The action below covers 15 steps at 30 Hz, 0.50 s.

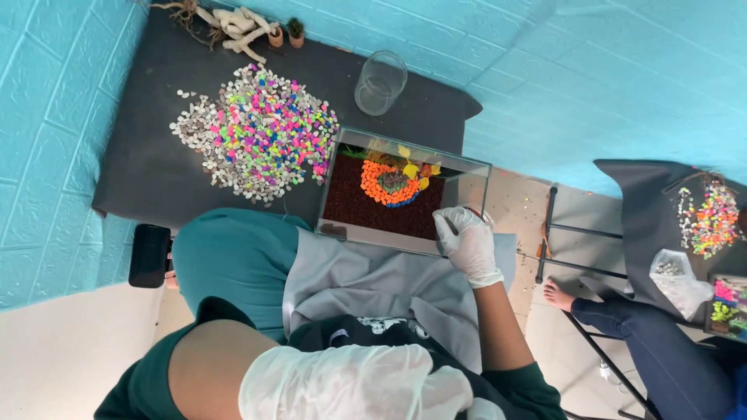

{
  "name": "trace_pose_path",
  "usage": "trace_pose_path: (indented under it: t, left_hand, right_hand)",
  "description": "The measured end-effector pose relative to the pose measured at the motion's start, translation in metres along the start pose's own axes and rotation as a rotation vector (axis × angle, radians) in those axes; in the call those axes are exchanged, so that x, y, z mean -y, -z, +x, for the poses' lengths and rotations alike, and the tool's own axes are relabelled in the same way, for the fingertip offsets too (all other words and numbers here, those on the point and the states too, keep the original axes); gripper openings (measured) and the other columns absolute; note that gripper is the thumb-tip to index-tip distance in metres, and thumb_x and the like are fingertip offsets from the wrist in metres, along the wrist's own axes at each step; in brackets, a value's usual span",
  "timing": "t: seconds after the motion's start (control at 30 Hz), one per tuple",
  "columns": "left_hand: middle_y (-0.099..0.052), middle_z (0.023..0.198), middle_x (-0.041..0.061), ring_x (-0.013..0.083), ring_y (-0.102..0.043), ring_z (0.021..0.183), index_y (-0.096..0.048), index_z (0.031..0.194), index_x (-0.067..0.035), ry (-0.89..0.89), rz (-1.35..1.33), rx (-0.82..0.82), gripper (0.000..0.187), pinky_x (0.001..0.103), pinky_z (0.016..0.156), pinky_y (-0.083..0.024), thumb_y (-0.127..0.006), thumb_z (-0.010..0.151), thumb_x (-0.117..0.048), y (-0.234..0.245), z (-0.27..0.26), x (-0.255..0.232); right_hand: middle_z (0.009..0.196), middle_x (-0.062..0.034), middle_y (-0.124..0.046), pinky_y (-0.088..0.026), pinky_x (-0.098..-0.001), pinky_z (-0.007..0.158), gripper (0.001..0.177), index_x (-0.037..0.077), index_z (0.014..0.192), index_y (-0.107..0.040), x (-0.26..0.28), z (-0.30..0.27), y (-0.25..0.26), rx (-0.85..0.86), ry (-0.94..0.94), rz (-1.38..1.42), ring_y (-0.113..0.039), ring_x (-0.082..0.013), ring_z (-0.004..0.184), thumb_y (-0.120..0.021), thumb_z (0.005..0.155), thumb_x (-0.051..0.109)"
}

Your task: Arranging small colored pebbles into a decorative pattern inside a glass tank.

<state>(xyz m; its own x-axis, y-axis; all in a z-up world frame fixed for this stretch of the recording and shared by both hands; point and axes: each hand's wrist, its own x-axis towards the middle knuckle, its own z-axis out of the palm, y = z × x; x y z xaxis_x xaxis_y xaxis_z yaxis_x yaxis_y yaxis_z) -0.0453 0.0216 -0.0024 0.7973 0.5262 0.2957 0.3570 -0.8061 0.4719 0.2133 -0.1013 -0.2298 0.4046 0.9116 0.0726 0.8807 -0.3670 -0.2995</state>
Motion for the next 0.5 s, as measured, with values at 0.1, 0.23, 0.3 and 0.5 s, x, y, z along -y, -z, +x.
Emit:
trace_pose_path:
  t: [0.1,0.23,0.3,0.5]
  left_hand:
    - [-0.072,0.094,0.017,0.0323,-0.068,0.084,-0.073,0.095,-0.012,0.163,-0.029,0.001,0.02,0.042,0.073,-0.053,-0.057,0.084,-0.015,0.009,-0.025,0.013]
    - [-0.074,0.093,0.012,0.0333,-0.069,0.091,-0.075,0.094,-0.017,0.285,-0.08,-0.014,0.022,0.045,0.081,-0.054,-0.056,0.086,-0.015,0.016,-0.04,0.033]
    - [-0.075,0.092,0.01,0.0338,-0.07,0.095,-0.076,0.093,-0.019,0.317,-0.095,-0.011,0.023,0.046,0.086,-0.055,-0.055,0.087,-0.015,0.02,-0.035,0.042]
    - [-0.073,0.101,0.005,0.0344,-0.068,0.109,-0.073,0.1,-0.022,0.509,-0.189,-0.264,0.02,0.049,0.095,-0.054,-0.054,0.097,-0.017,-0.026,-0.023,0.175]
  right_hand:
    - [0.091,-0.0036,-0.077,-0.059,-0.0457,0.088,0.014,0.026,0.099,-0.078,0.006,-0.001,-0.005,0.038,-0.012,0.035,-0.073,-0.0305,0.096,-0.077,0.092,0.037]
    - [0.089,-0.0086,-0.076,-0.061,-0.0474,0.084,0.016,0.019,0.097,-0.078,0.022,-0.001,0.001,0.04,-0.006,0.038,-0.073,-0.0348,0.093,-0.075,0.093,0.035]
    - [0.089,-0.0084,-0.076,-0.061,-0.0464,0.084,0.014,0.018,0.095,-0.078,0.023,0.004,0.003,0.016,0.017,0.039,-0.073,-0.0347,0.093,-0.076,0.093,0.032]
    - [0.094,-0.0069,-0.077,-0.06,-0.0447,0.087,0.019,0.021,0.1,-0.078,0.017,0.001,-0.001,0.039,0.073,-0.018,-0.072,-0.0325,0.099,-0.072,0.095,0.039]
